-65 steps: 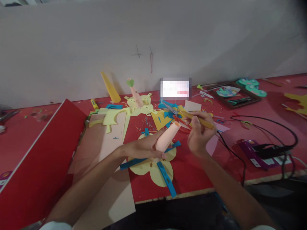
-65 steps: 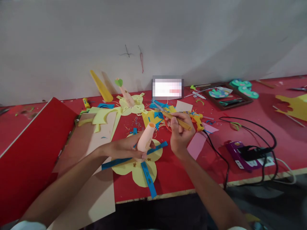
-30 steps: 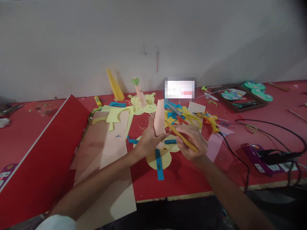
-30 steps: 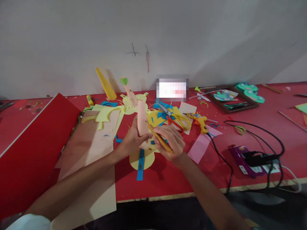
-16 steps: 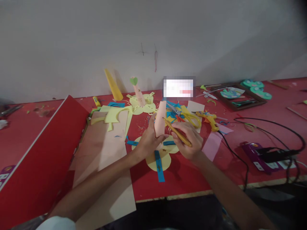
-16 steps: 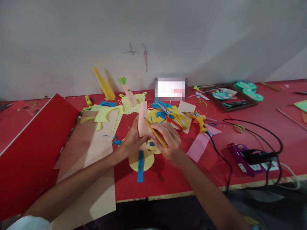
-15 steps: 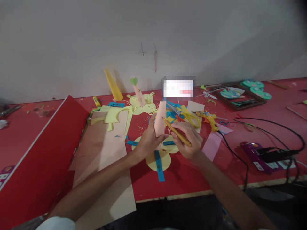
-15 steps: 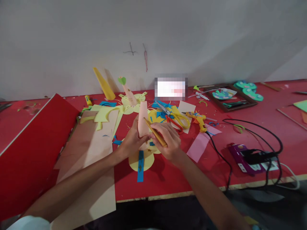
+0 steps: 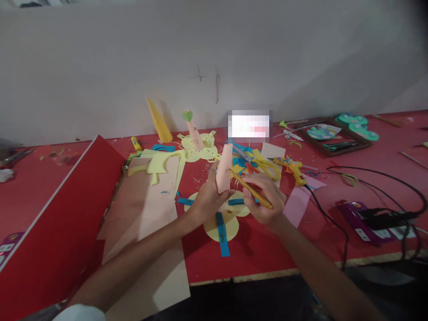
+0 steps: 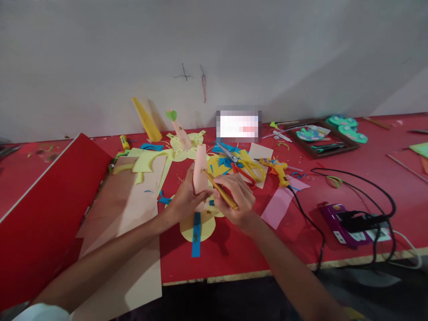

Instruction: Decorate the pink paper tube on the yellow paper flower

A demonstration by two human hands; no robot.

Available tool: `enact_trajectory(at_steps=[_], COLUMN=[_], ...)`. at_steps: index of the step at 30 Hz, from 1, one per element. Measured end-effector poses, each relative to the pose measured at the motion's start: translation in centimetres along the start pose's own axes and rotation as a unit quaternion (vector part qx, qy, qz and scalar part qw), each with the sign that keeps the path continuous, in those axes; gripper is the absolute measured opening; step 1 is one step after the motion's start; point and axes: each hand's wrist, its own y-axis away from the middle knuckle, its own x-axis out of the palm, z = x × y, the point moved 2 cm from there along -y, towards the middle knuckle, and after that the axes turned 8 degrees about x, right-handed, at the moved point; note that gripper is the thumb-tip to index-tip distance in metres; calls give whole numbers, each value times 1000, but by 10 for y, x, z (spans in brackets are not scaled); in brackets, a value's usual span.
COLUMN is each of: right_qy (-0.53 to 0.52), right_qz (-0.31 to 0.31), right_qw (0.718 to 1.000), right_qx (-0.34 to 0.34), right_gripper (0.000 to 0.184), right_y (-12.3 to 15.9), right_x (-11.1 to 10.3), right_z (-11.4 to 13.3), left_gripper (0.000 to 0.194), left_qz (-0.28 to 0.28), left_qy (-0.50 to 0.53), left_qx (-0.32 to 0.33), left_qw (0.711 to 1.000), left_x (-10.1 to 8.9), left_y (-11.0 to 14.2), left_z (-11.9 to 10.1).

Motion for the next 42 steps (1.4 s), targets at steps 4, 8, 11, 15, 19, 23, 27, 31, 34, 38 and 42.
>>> enact_trajectory(at_steps=[4, 8, 11, 15, 19, 23, 27, 31, 34, 38, 42], right_qy=[1, -8, 3, 8, 7, 29, 15, 8, 9, 7, 11], right_qz=[12, 21, 14, 7, 24, 1, 21, 37, 46, 35, 22], right_qw=[1000, 1000, 1000, 1000, 999, 1000, 1000, 999, 999, 999, 1000], right_qx=[-2, -12, -10, -3, -20, -7, -14, -17, -10, -10, 6], right_gripper=[31, 29, 30, 31, 29, 26, 21, 24, 28, 27, 26], right_y=[2, 1, -1, 0, 0, -1, -2, 3, 7, 6, 3], right_x=[1, 1, 0, 0, 1, 0, -1, 1, 4, 4, 4], right_z=[-1, 3, 4, 3, 2, 3, 4, 1, -3, -2, -1], left_gripper=[83, 82, 83, 82, 82, 75, 77, 79, 75, 75, 75], left_qz=[5, 3, 8, 5, 7, -6, -8, 1, 0, -4, -1], left_qy=[15, 21, 17, 20, 25, 4, 27, 34, 33, 33, 29], left_qx=[2, 32, 25, 23, 12, 30, 45, 32, 27, 38, 17], left_qw=[1000, 999, 1000, 1000, 1000, 1000, 999, 999, 999, 999, 999], left_x=[0, 0, 0, 0, -1, -1, -1, -1, -2, -2, -2], left_y=[0, -1, 0, 0, -1, -2, -2, -2, -3, -3, -3], left_z=[2, 5, 6, 3, 2, 3, 6, 6, 5, 3, 3])
